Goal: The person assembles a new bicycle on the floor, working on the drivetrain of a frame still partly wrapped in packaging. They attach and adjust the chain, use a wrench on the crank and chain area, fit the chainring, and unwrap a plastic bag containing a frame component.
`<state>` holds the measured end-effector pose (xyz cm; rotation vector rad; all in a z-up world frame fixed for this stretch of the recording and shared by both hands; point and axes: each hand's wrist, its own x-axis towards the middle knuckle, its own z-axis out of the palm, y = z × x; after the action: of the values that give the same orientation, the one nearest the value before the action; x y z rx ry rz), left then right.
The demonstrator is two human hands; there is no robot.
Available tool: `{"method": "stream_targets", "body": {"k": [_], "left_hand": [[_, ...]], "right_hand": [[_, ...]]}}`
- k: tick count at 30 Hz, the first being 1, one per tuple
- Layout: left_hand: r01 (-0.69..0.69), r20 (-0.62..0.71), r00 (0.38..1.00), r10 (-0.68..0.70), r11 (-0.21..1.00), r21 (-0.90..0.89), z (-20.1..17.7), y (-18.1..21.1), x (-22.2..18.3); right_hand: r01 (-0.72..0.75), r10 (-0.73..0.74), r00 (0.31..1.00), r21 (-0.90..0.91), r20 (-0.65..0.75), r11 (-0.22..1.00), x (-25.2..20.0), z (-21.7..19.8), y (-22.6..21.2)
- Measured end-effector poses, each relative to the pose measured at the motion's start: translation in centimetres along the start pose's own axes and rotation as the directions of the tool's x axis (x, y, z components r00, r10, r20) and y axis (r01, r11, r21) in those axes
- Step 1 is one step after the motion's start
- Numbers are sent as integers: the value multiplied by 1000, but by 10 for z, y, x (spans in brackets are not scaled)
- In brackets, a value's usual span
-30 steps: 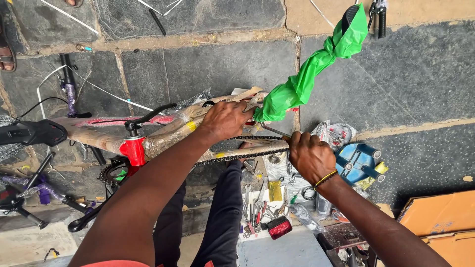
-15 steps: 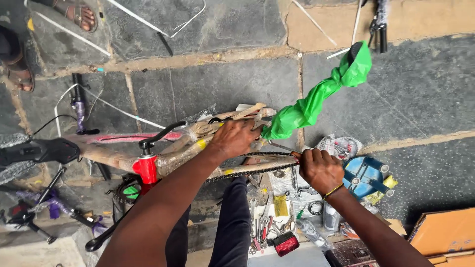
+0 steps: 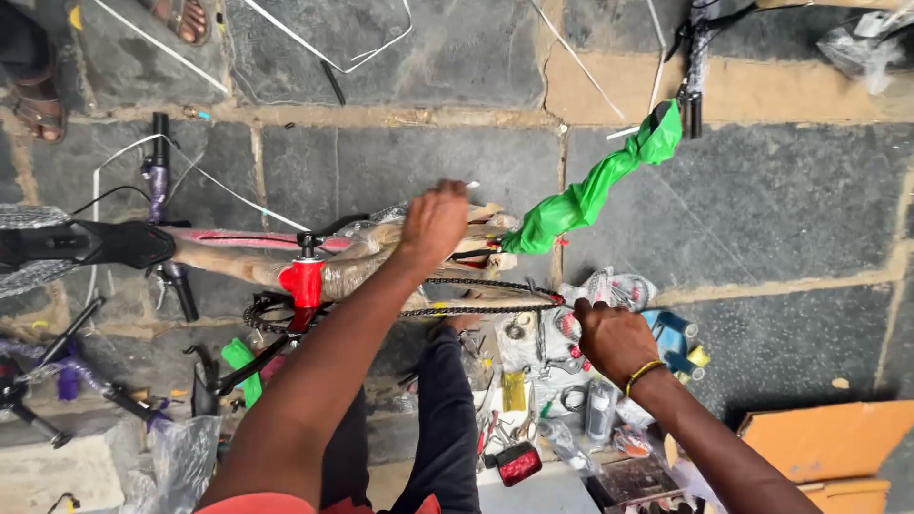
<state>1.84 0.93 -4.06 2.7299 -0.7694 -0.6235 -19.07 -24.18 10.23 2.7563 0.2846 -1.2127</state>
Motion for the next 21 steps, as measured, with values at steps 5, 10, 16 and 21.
{"method": "stream_targets", "body": {"k": [5, 10, 16, 21], "left_hand": [[197, -146, 966, -214, 972, -127, -59, -25, -86], [361, -618, 743, -259, 932, 42, -213, 45, -127], [310, -292, 913, -284, 950, 45, -60, -19, -96], [332, -214, 926, -311, 940, 72, -26, -35, -82]], "right_hand": [[-19, 312, 870, 607, -381, 795, -19, -172, -85], [521, -155, 508, 159, -847, 839, -18, -357, -177], [-22, -165, 456, -196, -875, 980, 140, -266, -46], [-220, 371, 570, 299, -733, 928, 160, -31, 119]]}}
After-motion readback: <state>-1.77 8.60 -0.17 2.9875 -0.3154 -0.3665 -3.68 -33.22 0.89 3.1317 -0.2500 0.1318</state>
